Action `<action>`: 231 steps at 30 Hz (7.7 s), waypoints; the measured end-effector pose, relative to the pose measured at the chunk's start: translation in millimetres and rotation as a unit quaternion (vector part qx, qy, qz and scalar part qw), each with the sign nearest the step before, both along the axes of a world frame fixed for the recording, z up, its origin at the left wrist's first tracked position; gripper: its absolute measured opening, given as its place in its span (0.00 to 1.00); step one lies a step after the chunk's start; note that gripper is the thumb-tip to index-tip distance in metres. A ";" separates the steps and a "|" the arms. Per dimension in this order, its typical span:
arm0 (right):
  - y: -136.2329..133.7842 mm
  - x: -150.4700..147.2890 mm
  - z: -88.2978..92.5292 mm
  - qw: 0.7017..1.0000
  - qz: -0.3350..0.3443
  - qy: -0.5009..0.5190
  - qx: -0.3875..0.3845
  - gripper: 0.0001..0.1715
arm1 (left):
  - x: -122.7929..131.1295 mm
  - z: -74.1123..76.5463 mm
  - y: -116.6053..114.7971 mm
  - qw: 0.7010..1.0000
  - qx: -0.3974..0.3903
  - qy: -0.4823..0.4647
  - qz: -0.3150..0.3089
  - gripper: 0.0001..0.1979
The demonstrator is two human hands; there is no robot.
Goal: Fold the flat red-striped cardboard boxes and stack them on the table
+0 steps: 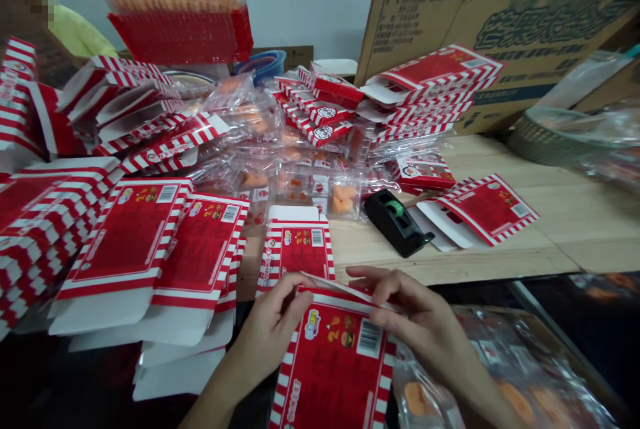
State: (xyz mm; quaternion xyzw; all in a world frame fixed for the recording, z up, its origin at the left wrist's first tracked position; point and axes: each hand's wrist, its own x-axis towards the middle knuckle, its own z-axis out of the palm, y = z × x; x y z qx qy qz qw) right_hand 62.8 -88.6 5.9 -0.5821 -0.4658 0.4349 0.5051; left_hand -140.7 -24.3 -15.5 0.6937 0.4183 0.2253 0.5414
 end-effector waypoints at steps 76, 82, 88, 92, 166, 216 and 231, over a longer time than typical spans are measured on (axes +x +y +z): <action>24.9 152.2 -102.5 0.949 -0.221 -0.164 -0.152 0.15 | 6.2 24.8 17.4 0.991 0.129 -0.002 -0.015 0.07; 13.0 110.8 -31.3 0.973 -0.052 -0.167 -0.153 0.14 | 14.3 26.4 10.8 0.994 0.089 0.008 -0.061 0.09; 3.1 41.0 67.1 0.883 0.407 -0.223 -0.066 0.11 | 31.2 30.5 7.2 0.990 0.078 -0.010 -0.119 0.10; 19.5 27.9 71.3 0.853 0.380 -0.347 -0.084 0.10 | 31.1 33.3 3.8 0.987 0.078 -0.017 -0.139 0.10; -35.9 -57.6 -48.0 0.990 0.121 -0.070 -0.025 0.37 | 25.9 45.2 37.2 0.944 0.121 0.296 -0.085 0.20; 3.0 -19.4 -17.5 0.994 -0.034 -0.036 0.097 0.11 | -7.9 0.6 5.0 0.989 -0.018 -0.015 0.145 0.12; 23.4 7.4 10.9 0.932 0.201 -0.270 0.134 0.28 | -4.7 3.9 2.9 0.999 0.023 -0.019 0.040 0.13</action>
